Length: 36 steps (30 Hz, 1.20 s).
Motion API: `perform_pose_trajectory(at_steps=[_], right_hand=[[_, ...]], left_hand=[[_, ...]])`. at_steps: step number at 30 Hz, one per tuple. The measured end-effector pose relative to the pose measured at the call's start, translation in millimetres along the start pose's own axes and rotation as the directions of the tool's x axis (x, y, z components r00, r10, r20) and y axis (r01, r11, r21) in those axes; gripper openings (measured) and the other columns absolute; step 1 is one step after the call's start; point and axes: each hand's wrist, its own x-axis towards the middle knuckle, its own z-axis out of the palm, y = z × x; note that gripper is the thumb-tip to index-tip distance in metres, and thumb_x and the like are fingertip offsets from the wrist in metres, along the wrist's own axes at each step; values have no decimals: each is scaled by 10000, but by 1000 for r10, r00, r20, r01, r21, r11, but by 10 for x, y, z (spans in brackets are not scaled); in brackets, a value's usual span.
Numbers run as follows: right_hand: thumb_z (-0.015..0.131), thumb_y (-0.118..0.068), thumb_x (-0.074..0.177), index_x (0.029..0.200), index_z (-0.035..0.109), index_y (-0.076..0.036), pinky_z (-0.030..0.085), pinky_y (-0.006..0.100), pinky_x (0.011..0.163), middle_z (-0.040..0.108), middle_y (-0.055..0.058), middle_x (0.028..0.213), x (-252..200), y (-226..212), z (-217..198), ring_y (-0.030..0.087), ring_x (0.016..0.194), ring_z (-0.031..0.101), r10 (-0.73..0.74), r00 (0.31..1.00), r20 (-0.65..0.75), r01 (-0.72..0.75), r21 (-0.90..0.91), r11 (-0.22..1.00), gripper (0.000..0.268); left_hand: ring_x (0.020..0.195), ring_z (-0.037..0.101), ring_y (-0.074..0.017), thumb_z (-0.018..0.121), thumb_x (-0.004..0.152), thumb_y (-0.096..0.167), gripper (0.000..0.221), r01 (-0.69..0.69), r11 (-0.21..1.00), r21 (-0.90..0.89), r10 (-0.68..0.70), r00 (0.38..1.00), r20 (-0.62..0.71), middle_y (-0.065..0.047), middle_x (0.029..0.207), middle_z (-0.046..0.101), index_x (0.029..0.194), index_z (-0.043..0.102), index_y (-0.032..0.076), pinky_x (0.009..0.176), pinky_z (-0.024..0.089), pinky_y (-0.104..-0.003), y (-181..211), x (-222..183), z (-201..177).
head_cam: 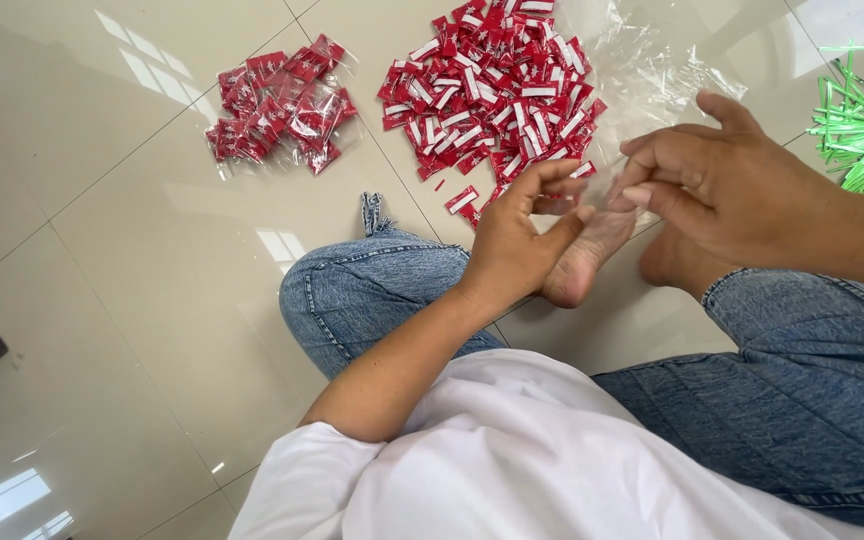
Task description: The person is sitting on the floor and manually filling small plastic bags with individual red and white packets.
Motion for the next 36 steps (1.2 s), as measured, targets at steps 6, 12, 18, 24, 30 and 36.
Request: perform_pose_trajectory(at_steps=[6,12,18,24,30,36], right_hand=[[702,-346,834,1163,789,-227,397,490,1072,566,121,1494,76,-88,-69,241,1320,598,203,930,306,-282,239,929,361],[584,-566,824,1600,286,-422,134,593,1301,856,13,771,181,-137,-75,183,1003,802,233,819,524,-285,20,958,844],[689,-682,666,1565,343,-280,260,729,1086,390,-34,1605,550,-273,156,399,1426,354,-142,929,342,219,-200,955,1044],[770,-523,612,1559,496,-267,153,736,1127,556,5,1516,1427,-577,806,394,1390,404,-397,913,91,406,-276,871,1018],[791,-65,822,1143,741,-78,415,522,950,732,101,1114,1832,-531,1584,291,1065,638,-257,952,-165,297,304,905,325],[754,-164,853,1068,765,-103,521,460,760,638,156,1123,1604,143,3273,328,919,602,117,988,-102,-119,-18,993,224]], left_hand=[[945,697,-113,601,982,-40,194,-86,984,-159,77,995,-63,-54,1081,745,1138,674,48,905,594,-250,-49,-82,-1],[1108,631,-133,614,1010,64,313,-71,897,-437,-2,987,-164,-106,1299,603,1315,547,58,1013,536,-269,-457,29,-12],[1223,601,-329,603,1047,462,510,125,165,-978,-78,990,114,-195,1377,557,1381,341,179,1058,492,-460,-584,189,-198],[925,725,-217,516,1047,360,486,-119,85,-989,-199,971,-134,-143,1026,671,1328,298,29,723,639,-225,-960,520,-920],[996,710,-245,686,939,256,349,-255,133,-958,-456,842,-287,-78,992,675,1181,522,65,867,641,-400,-2058,223,-1589],[1007,708,-295,703,928,279,369,-133,136,-982,-510,840,-184,-137,1021,679,1191,540,77,881,618,-434,-2544,80,-1627]])
